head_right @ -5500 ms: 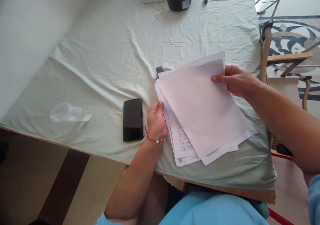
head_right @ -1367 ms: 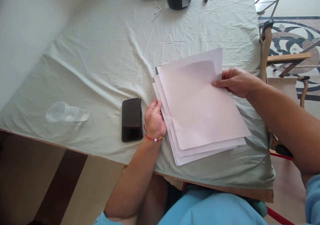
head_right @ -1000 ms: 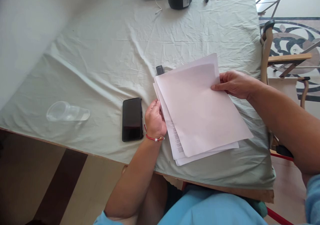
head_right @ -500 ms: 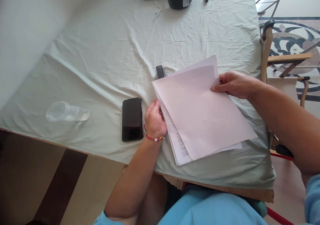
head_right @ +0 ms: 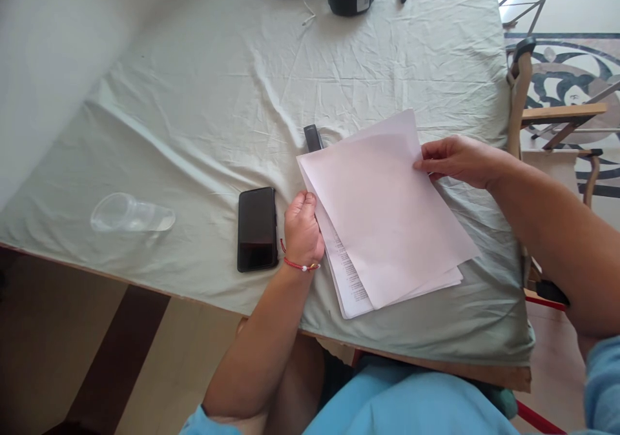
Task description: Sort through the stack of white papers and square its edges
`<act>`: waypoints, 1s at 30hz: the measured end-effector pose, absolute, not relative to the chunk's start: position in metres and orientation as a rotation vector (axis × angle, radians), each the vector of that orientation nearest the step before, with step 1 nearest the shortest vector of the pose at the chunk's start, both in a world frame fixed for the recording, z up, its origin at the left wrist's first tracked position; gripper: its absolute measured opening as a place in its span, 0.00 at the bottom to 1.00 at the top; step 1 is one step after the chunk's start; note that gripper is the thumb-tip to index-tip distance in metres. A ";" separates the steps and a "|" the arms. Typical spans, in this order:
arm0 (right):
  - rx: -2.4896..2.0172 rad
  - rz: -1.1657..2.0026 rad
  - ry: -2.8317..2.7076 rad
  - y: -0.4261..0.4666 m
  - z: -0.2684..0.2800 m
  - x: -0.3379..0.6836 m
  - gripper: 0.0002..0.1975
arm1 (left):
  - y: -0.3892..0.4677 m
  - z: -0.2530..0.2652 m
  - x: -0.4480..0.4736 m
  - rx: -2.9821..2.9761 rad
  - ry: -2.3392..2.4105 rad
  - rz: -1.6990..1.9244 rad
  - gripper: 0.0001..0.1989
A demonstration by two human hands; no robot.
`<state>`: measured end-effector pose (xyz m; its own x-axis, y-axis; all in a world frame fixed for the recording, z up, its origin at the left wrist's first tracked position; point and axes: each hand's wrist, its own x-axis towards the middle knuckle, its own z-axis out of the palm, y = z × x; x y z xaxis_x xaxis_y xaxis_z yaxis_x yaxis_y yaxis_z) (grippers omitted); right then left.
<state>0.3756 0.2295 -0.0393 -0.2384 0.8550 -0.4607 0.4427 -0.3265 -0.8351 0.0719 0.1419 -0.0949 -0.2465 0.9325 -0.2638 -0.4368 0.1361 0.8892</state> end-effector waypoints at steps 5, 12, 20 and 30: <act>-1.705 1.323 -1.395 0.230 -0.029 0.390 0.21 | 0.143 -0.098 0.071 0.618 1.162 1.438 0.11; -1.691 1.466 -1.358 0.228 -0.027 0.383 0.24 | 0.143 -0.098 0.071 0.542 1.135 1.441 0.10; -1.555 1.699 -1.483 0.227 -0.025 0.375 0.27 | 0.142 -0.089 0.072 0.456 1.114 1.454 0.08; -1.430 1.833 -1.522 0.222 -0.023 0.368 0.24 | 0.142 -0.075 0.077 0.415 1.090 1.493 0.11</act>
